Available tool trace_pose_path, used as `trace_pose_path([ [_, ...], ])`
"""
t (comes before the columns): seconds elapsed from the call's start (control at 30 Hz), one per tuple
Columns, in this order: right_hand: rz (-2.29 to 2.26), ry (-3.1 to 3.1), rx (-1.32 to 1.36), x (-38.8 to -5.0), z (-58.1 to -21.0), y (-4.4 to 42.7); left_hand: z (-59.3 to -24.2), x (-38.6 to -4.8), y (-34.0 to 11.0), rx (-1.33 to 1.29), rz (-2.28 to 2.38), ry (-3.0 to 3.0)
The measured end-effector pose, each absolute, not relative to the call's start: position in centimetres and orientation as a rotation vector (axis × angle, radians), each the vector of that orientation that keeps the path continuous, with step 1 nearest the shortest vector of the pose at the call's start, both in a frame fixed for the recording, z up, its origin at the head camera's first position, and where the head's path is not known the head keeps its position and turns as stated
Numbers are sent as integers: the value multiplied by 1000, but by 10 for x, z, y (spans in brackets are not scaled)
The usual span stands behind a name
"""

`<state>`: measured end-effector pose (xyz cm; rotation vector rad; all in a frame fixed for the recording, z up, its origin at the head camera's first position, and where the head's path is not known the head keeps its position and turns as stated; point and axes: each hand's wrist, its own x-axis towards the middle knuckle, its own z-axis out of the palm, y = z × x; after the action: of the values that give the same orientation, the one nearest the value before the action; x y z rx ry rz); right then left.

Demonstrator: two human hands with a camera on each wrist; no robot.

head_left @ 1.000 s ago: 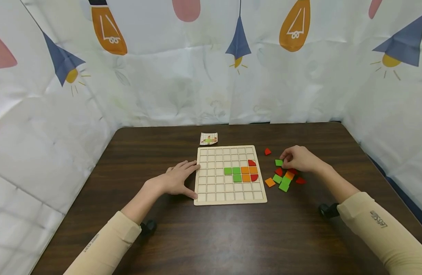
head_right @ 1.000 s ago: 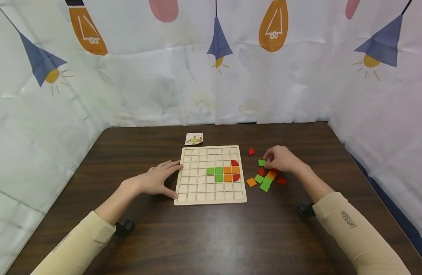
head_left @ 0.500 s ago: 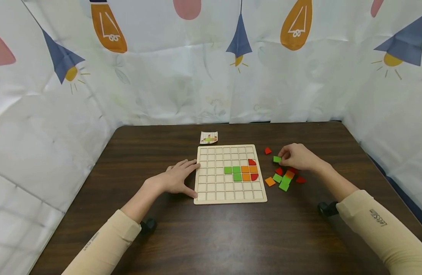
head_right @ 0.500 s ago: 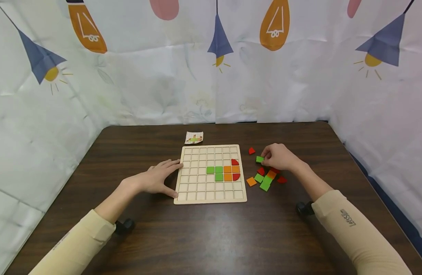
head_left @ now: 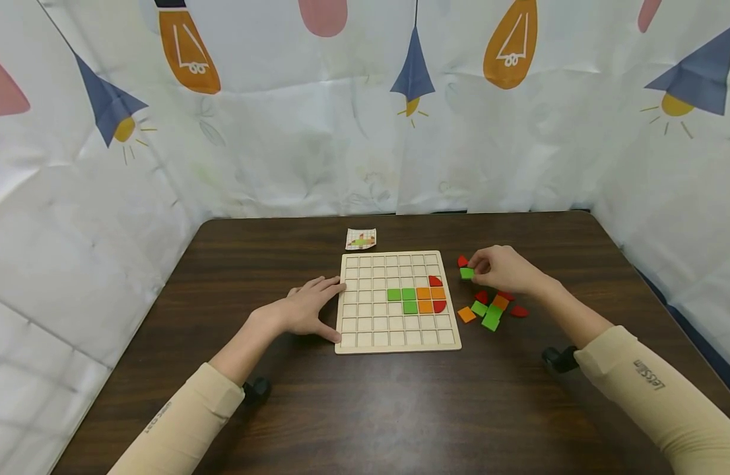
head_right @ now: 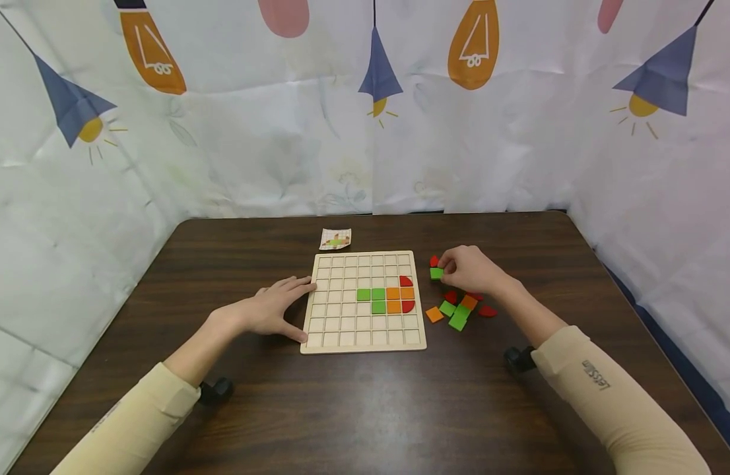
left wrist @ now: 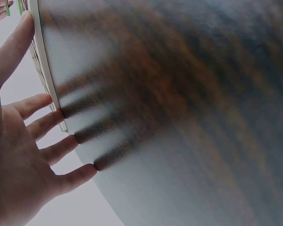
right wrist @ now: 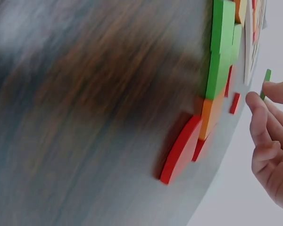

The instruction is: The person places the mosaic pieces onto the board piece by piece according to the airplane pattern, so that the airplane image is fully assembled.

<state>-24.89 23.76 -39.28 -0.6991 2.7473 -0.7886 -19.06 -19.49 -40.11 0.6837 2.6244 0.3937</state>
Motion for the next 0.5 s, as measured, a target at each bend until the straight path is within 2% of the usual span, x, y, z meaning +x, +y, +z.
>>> trace_pose_path([
  [0.5,-836,2743,-801,-245,-400,209,-403,-191,-196,686,392,2630],
])
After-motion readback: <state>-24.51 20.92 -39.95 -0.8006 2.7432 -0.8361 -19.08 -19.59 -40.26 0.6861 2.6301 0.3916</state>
